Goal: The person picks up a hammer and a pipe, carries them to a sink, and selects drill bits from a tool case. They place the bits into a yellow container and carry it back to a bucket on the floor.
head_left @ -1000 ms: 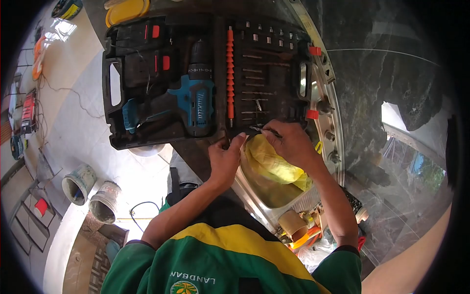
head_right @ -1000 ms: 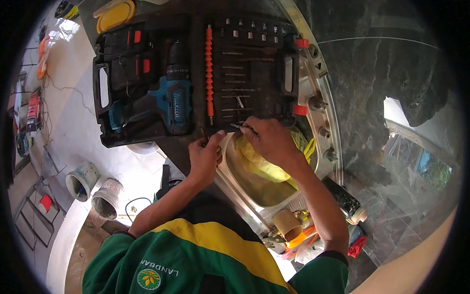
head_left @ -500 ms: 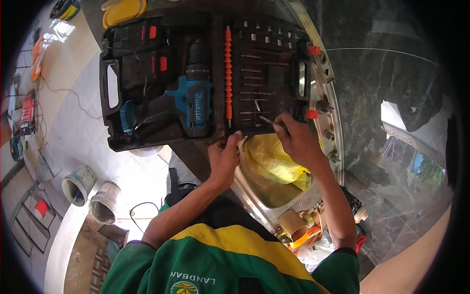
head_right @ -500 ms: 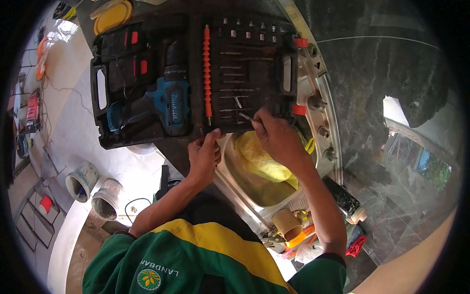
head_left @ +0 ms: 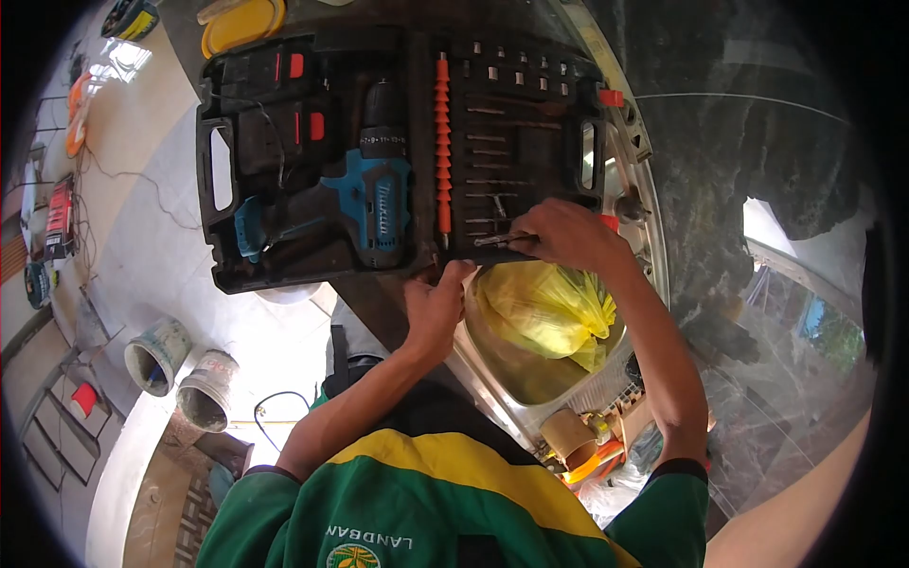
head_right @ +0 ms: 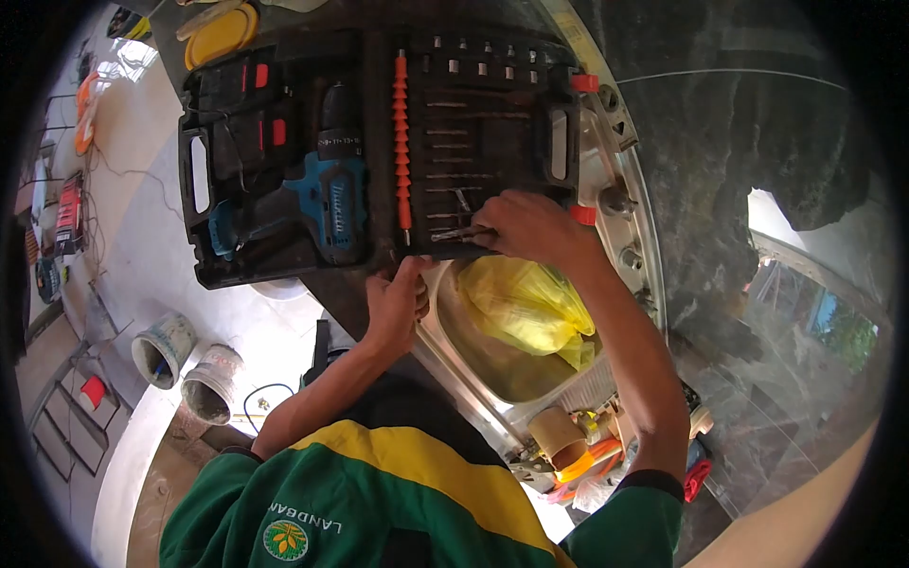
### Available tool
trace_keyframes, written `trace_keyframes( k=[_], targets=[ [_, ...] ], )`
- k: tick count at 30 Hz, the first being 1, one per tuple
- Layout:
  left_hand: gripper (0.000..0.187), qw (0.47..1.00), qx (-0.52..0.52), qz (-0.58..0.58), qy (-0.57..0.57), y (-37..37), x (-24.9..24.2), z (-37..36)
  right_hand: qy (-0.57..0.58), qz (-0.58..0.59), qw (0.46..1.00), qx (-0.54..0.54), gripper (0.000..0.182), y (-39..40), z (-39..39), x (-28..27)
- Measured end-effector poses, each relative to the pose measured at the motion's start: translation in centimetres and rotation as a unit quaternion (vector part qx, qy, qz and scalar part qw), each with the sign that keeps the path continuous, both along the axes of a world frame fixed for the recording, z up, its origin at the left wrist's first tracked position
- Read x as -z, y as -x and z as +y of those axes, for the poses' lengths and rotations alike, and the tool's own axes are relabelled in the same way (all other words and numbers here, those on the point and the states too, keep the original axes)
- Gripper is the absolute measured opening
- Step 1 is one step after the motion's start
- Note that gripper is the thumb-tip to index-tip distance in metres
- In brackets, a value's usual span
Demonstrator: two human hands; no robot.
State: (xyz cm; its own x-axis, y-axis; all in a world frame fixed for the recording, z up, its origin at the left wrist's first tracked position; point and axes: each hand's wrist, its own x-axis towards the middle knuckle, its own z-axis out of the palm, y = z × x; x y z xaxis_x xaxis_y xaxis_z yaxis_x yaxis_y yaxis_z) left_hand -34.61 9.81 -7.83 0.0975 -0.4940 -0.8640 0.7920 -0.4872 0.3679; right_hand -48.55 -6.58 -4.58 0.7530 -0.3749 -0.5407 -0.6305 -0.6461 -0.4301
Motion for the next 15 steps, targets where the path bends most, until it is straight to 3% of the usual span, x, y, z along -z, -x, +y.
trace_keyframes(
  k=[2, 6, 8, 10, 11, 13, 14, 15],
  targets=[
    [0.018, 1.000, -0.002, -0.006, 0.002, 0.2, 0.6, 0.4, -0.007, 0.014, 1.000, -0.010, 0.013, -0.4, -0.2, 0.1],
    [0.017, 0.972, 0.135, -0.171, 0.082, 0.6, 1.8, 2.8, -0.045, 0.102, 0.994, -0.022, 0.013, -1.8, -0.4, -0.7],
    [0.016, 0.947, 0.180, -0.232, 0.129, 0.7, 1.6, 4.0, -0.037, 0.067, 0.997, -0.010, 0.013, -1.1, 0.1, -0.2],
    [0.028, 0.831, 0.248, -0.428, 0.254, 0.3, 1.6, 4.7, -0.028, 0.032, 0.999, 0.001, 0.013, -0.8, 0.3, 0.0],
    [0.028, 0.831, 0.248, -0.427, 0.255, 0.0, 1.7, 4.7, -0.041, 0.015, 0.999, 0.018, 0.014, -0.8, 0.4, 0.1],
    [0.059, 0.703, 0.326, -0.553, 0.306, -0.8, 1.4, 4.1, -0.055, -0.003, 0.998, 0.034, 0.015, -0.7, 0.6, 0.3],
    [0.059, 0.703, 0.325, -0.554, 0.305, -1.0, 1.2, 3.6, -0.044, -0.023, 0.998, 0.041, 0.017, -0.7, 0.8, 0.6],
    [0.070, 0.671, 0.395, -0.557, 0.289, -1.2, 1.0, 3.1, -0.033, -0.043, 0.997, 0.048, 0.019, -0.6, 0.9, 0.8]
  ],
)
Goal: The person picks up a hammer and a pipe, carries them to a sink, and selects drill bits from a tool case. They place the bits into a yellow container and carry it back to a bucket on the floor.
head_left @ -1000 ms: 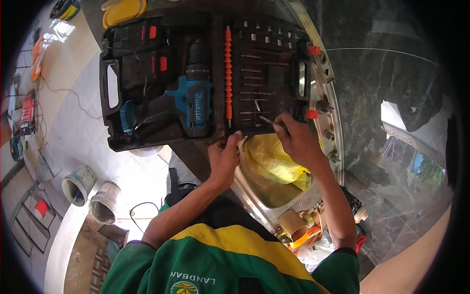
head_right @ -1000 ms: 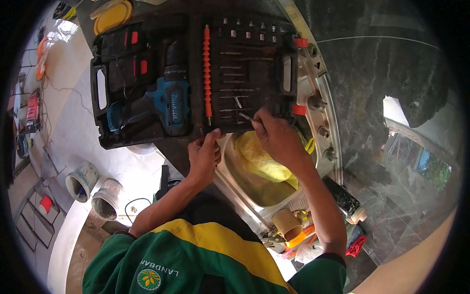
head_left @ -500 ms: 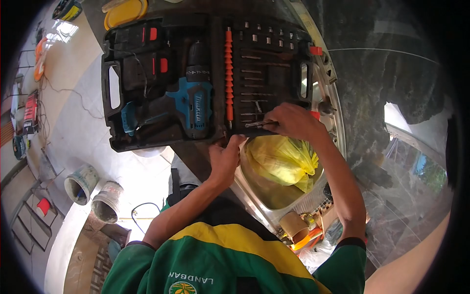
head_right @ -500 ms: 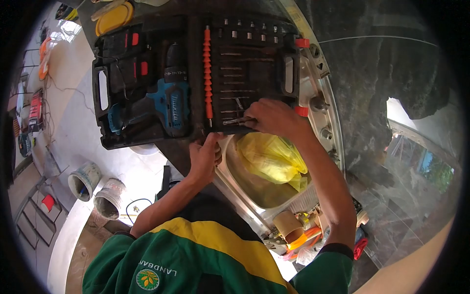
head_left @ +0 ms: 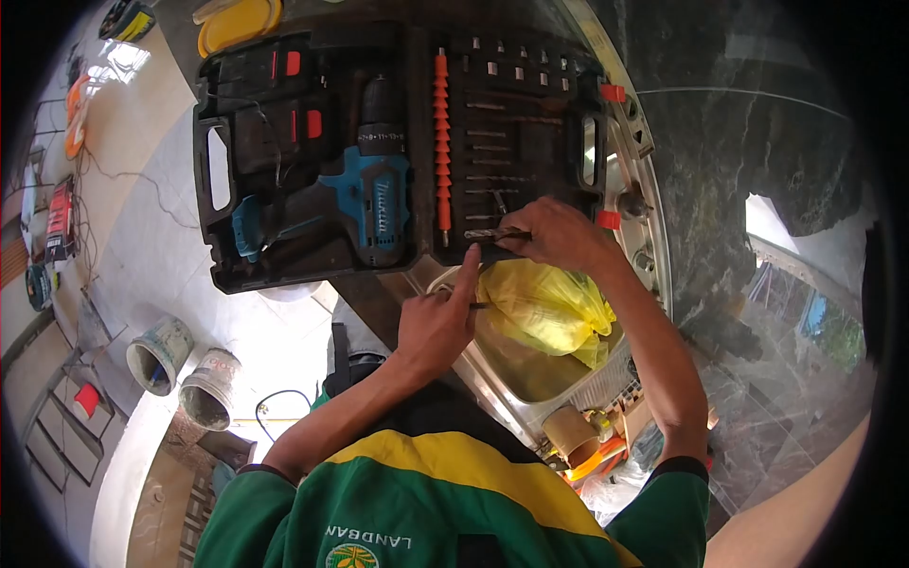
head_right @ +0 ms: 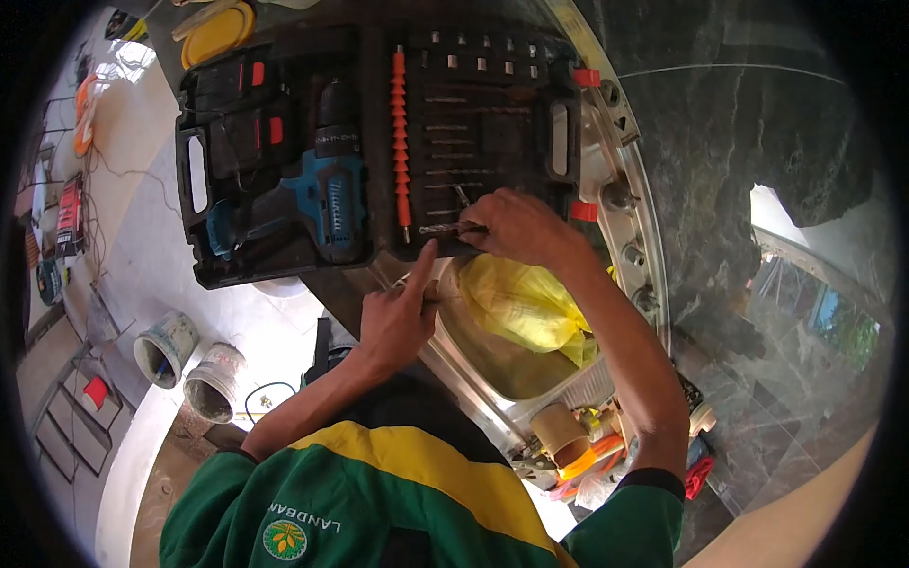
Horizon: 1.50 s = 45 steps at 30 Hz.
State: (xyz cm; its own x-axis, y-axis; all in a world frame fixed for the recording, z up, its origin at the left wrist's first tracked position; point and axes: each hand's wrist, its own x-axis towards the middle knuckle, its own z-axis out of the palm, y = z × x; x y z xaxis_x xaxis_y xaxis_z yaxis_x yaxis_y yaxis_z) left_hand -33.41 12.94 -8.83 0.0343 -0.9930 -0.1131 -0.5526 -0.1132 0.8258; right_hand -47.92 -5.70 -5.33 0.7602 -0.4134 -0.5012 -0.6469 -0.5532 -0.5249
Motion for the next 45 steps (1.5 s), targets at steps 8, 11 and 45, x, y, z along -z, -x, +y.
trace_keyframes(
  k=[8, 11, 45],
  targets=[
    [0.079, 0.980, 0.093, -0.154, -0.086, -1.0, -1.4, -2.0, -0.058, 0.005, 0.997, 0.053, 0.018, 0.0, -1.0, -0.7],
    [0.073, 0.981, 0.091, -0.165, -0.056, -1.4, -1.2, -2.1, -0.089, 0.029, 0.994, 0.058, 0.019, 0.7, -1.9, -1.1],
    [0.061, 0.984, 0.090, -0.153, 0.014, -2.2, 0.2, -2.0, -0.042, 0.060, 0.994, -0.078, 0.014, -1.2, -1.7, -0.4]
  ],
)
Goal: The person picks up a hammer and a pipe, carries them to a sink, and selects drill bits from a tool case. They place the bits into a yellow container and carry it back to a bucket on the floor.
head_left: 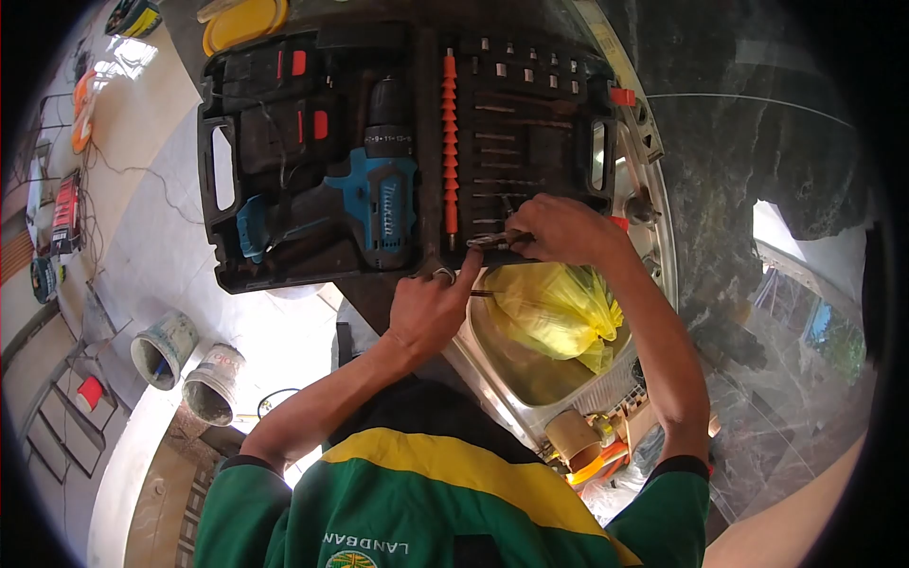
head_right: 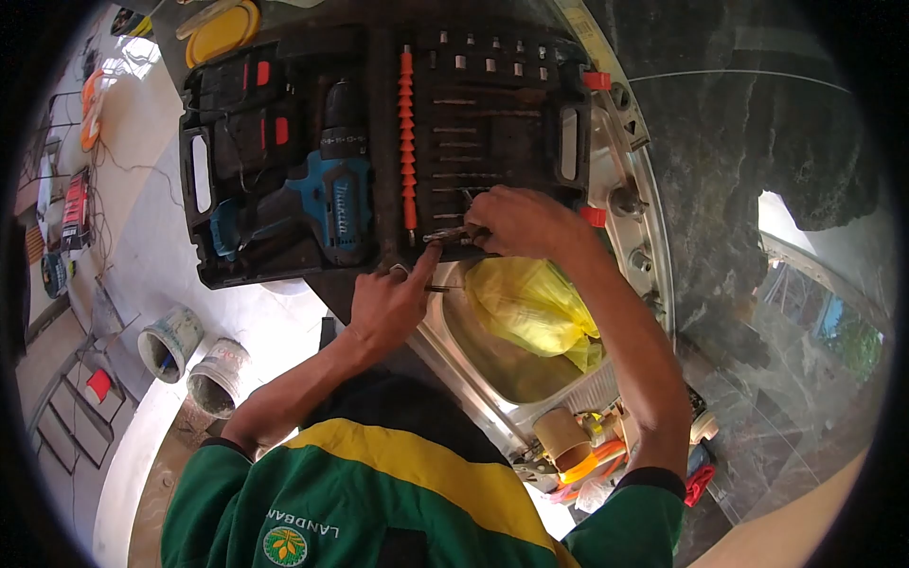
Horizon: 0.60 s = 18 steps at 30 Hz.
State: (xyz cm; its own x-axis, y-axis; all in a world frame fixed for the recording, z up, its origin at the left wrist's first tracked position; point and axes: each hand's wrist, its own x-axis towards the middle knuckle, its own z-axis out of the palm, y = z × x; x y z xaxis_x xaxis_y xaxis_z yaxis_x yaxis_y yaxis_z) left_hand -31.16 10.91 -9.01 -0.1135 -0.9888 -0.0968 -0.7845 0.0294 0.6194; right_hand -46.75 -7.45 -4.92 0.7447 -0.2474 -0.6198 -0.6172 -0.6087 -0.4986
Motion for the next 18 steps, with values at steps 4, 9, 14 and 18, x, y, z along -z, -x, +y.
trace_keyframes(
  k=[4, 9, 14, 18],
  targets=[
    [0.055, 1.000, 0.003, 0.009, -0.006, 0.4, -0.1, -0.2, -0.002, 0.018, 1.000, 0.000, 0.014, -0.4, 0.1, -0.4],
    [0.055, 1.000, -0.003, -0.001, 0.003, 0.8, -0.1, -0.1, 0.013, 0.027, 0.999, -0.036, 0.018, -0.8, 0.1, -0.2],
    [0.055, 1.000, -0.011, 0.012, 0.001, 1.0, 0.0, 0.0, 0.038, 0.033, 0.998, -0.048, 0.019, -1.0, 0.4, -0.3],
    [0.056, 0.999, -0.029, 0.015, -0.002, 1.2, 0.8, 0.3, 0.030, 0.046, 0.998, -0.044, 0.021, -1.1, 0.3, -0.4]
  ],
)
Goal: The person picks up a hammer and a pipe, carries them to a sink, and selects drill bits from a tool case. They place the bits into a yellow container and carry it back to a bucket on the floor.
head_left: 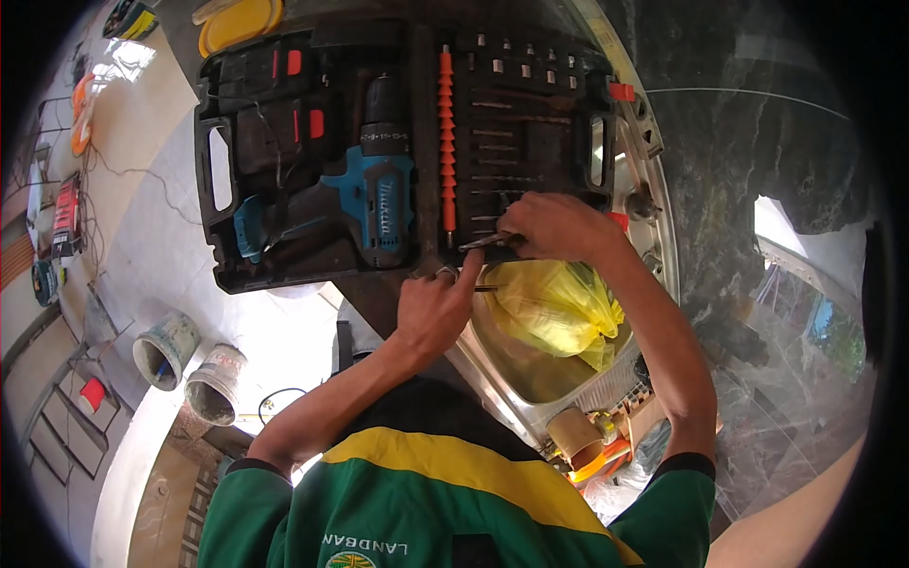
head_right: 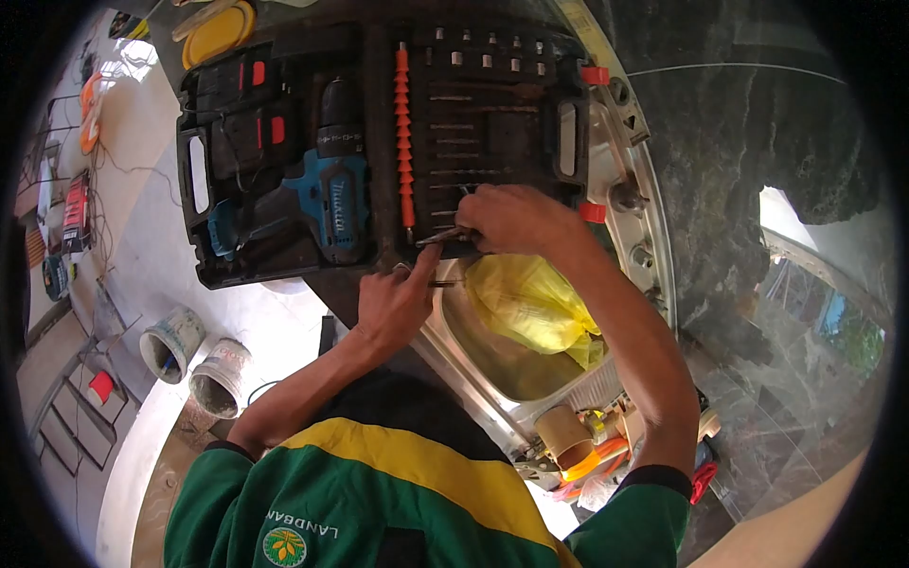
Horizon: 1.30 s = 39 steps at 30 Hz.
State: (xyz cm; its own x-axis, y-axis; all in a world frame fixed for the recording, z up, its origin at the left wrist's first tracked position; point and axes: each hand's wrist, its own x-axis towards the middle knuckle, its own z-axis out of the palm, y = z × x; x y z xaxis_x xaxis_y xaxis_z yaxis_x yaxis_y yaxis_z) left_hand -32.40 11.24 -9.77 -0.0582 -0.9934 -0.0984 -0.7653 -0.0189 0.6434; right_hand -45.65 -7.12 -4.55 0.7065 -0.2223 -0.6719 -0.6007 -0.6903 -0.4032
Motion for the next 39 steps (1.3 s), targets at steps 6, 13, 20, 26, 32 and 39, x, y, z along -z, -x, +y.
trace_keyframes(
  k=[6, 13, 20, 26, 32, 39],
  targets=[
    [0.057, 1.000, 0.003, -0.005, 0.015, 0.0, 0.2, 0.0, -0.004, 0.006, 1.000, -0.008, 0.023, 0.0, -0.1, 0.3],
    [0.058, 1.000, -0.003, -0.002, -0.001, -0.1, -0.3, -0.3, -0.009, 0.023, 1.000, 0.016, 0.027, -0.2, -0.1, -0.3],
    [0.057, 1.000, 0.001, -0.015, 0.001, 0.1, -0.4, -0.5, 0.001, -0.005, 0.999, 0.033, 0.025, 0.7, 0.0, -1.0],
    [0.058, 0.998, -0.064, -0.011, -0.008, 0.9, -0.4, 0.0, 0.044, 0.059, 0.979, 0.192, 0.018, 0.7, 2.1, -6.0],
    [0.061, 0.993, -0.116, 0.019, 0.008, 0.9, 0.4, 0.2, 0.089, -0.078, 0.973, 0.200, 0.015, 2.8, 6.6, -2.2],
    [0.062, 0.996, -0.080, 0.027, -0.005, 0.3, 0.7, 0.3, 0.079, -0.083, 0.965, 0.236, 0.015, 2.0, 7.2, -2.3]
  ],
)
